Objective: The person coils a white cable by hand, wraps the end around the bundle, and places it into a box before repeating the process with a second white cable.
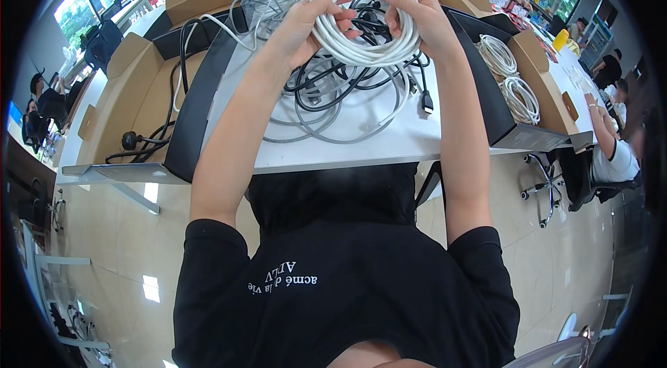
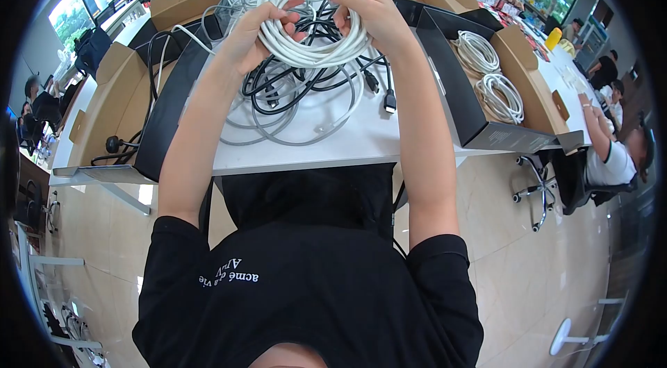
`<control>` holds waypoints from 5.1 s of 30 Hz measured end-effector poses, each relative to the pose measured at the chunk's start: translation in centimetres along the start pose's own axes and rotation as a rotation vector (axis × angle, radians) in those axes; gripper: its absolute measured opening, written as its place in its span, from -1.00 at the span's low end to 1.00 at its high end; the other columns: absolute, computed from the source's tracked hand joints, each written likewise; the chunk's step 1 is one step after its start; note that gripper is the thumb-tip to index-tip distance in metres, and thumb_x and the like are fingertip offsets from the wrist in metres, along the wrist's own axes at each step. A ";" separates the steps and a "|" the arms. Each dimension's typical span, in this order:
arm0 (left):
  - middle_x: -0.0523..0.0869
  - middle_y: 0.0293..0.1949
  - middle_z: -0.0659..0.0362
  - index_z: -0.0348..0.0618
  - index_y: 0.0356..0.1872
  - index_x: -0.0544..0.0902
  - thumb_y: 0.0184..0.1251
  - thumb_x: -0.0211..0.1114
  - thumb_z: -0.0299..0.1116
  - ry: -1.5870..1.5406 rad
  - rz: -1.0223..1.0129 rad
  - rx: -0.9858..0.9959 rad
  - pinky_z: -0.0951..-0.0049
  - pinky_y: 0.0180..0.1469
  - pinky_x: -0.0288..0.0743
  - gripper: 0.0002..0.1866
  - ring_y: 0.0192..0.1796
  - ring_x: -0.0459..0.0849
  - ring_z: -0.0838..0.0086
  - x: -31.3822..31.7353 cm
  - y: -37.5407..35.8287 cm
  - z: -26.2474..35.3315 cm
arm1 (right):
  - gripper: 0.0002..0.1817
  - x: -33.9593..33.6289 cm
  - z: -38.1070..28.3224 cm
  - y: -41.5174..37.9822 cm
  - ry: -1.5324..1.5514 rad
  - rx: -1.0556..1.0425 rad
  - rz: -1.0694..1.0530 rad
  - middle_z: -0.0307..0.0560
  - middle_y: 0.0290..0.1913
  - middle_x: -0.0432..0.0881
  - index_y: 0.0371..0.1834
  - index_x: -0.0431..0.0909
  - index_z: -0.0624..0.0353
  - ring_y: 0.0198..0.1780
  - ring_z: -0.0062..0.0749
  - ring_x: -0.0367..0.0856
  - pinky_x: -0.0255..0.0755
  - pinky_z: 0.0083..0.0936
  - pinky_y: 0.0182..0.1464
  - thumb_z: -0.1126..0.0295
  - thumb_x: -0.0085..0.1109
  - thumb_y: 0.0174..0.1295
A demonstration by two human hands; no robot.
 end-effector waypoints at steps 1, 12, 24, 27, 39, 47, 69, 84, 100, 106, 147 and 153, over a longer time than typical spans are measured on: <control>0.62 -0.35 0.01 -0.44 -0.06 0.42 0.05 0.15 -0.40 -0.011 -0.001 -0.014 0.41 -0.22 0.62 -0.58 -0.39 0.66 0.36 0.0 0.0 -0.3 | -0.37 0.1 0.1 -0.1 -0.014 -0.015 0.001 -0.20 -0.54 0.45 0.31 0.10 0.09 -0.66 -0.65 0.41 0.29 -0.72 -0.66 0.41 0.10 0.16; 0.48 -0.68 0.29 -0.36 -0.16 0.50 0.13 0.13 0.20 -0.040 -0.015 -0.016 0.42 -0.27 0.57 -0.33 -0.62 0.51 0.60 1.4 -0.5 -0.2 | -0.57 -0.9 0.8 0.1 -0.047 -0.004 -0.063 -0.25 -0.73 0.43 0.07 0.46 0.13 -0.75 -0.71 0.39 0.23 -0.80 -0.75 0.43 0.08 0.05; 0.31 -0.78 0.36 -0.26 -0.35 0.48 0.15 0.12 0.16 -0.069 -0.025 0.067 0.47 -0.45 0.44 -0.45 -0.73 0.35 0.62 0.4 0.1 0.6 | -0.57 -0.1 0.9 0.2 0.099 -0.053 -0.103 -0.21 -0.53 0.52 0.11 0.40 0.22 -0.55 -0.63 0.53 0.40 -0.74 -0.57 0.38 0.07 0.13; 0.28 -0.78 0.37 -0.24 -0.39 0.49 0.25 0.06 0.08 -0.133 0.025 0.137 0.54 -0.50 0.39 -0.52 -0.74 0.29 0.64 0.3 0.0 1.3 | -0.41 1.1 -0.2 0.4 0.273 0.032 0.089 -0.11 -0.40 0.54 0.27 0.13 0.11 -0.56 -0.58 0.50 0.39 -0.69 -0.57 0.38 0.09 0.17; 0.30 -0.81 0.39 -0.24 -0.48 0.45 0.16 0.23 -0.05 -0.723 0.172 0.209 0.69 -0.52 0.35 -0.60 -0.75 0.28 0.71 -3.6 0.4 3.1 | -0.70 0.1 2.0 0.5 -0.123 -0.101 -0.147 0.01 -0.12 0.60 -0.02 0.52 0.25 -0.28 -0.48 0.62 0.56 -0.64 -0.23 0.51 0.11 0.15; 0.29 -0.76 0.40 -0.09 -0.49 0.39 0.13 0.24 0.00 -0.498 0.471 0.460 0.56 -0.47 0.39 -0.62 -0.72 0.27 0.68 -6.0 0.6 2.5 | -0.81 3.7 1.0 -0.7 -0.737 -0.448 -0.022 -0.16 -0.41 0.67 -0.24 0.63 0.19 -0.38 -0.54 0.62 0.49 -0.67 -0.30 0.54 0.20 0.03; 0.37 -0.71 0.28 -0.08 -0.55 0.35 0.22 0.16 0.01 -0.213 0.257 0.506 0.42 -0.43 0.52 -0.61 -0.66 0.43 0.56 -0.3 -0.6 0.5 | -0.29 2.5 3.2 1.0 0.182 -0.239 0.046 0.19 0.10 0.34 0.27 -0.03 0.23 -0.10 -0.23 0.55 0.51 -0.39 -0.11 0.47 0.16 0.09; 0.65 -0.34 0.09 -0.34 -0.17 0.51 0.17 0.21 -0.13 0.258 0.153 0.559 0.53 -0.25 0.54 -0.58 -0.29 0.67 0.43 0.7 -0.3 -0.1 | -0.64 -1.5 3.5 1.6 -0.248 -0.318 0.333 -0.09 -0.34 0.50 -0.07 0.26 0.31 -0.45 -0.54 0.53 0.48 -0.60 -0.45 0.58 0.10 0.05; 0.58 -0.62 0.17 -0.20 -0.55 0.54 -0.03 0.34 -0.20 0.327 0.159 0.071 0.60 -0.53 0.47 -0.73 -0.56 0.62 0.52 -3.9 1.3 1.0 | -0.45 0.1 4.6 1.8 -0.349 -0.088 0.004 -0.02 -0.17 0.47 0.16 0.07 0.28 -0.29 -0.51 0.53 0.57 -0.57 -0.29 0.60 -0.02 0.06; 0.60 -0.49 0.18 -0.28 -0.34 0.57 -0.01 0.31 -0.27 0.452 0.186 0.139 0.63 -0.42 0.47 -0.71 -0.48 0.59 0.58 -3.6 0.8 2.0 | -0.41 -0.1 4.8 1.6 -0.108 -0.070 -0.106 0.01 -0.05 0.47 0.22 0.06 0.20 -0.20 -0.45 0.55 0.57 -0.53 -0.24 0.60 -0.03 0.07; 0.54 -0.14 0.12 -0.21 0.07 0.31 -0.04 0.19 -0.42 0.391 -0.329 -0.095 0.51 -0.08 0.47 -0.46 -0.16 0.57 0.52 -2.5 0.3 -0.4 | -0.58 -1.8 7.0 1.5 0.496 0.060 -0.094 0.12 -0.42 0.58 -0.26 0.42 0.46 -0.56 -0.42 0.40 0.40 -0.53 -0.44 0.64 -0.15 -0.34; 0.54 -0.17 0.15 -0.19 0.01 0.34 0.04 0.23 -0.41 0.397 -0.322 -0.079 0.52 -0.10 0.46 -0.54 -0.14 0.55 0.54 -1.9 -0.2 -0.3 | -0.58 -2.2 7.1 1.5 0.596 0.079 -0.211 0.11 -0.42 0.58 -0.25 0.42 0.46 -0.59 -0.41 0.42 0.42 -0.52 -0.46 0.65 -0.13 -0.32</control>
Point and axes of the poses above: each hand's wrist, its own y-axis towards the middle knuckle, its own x-axis out of the palm, z = x × y, the point moved 4 cm from there along y, towards the middle knuckle
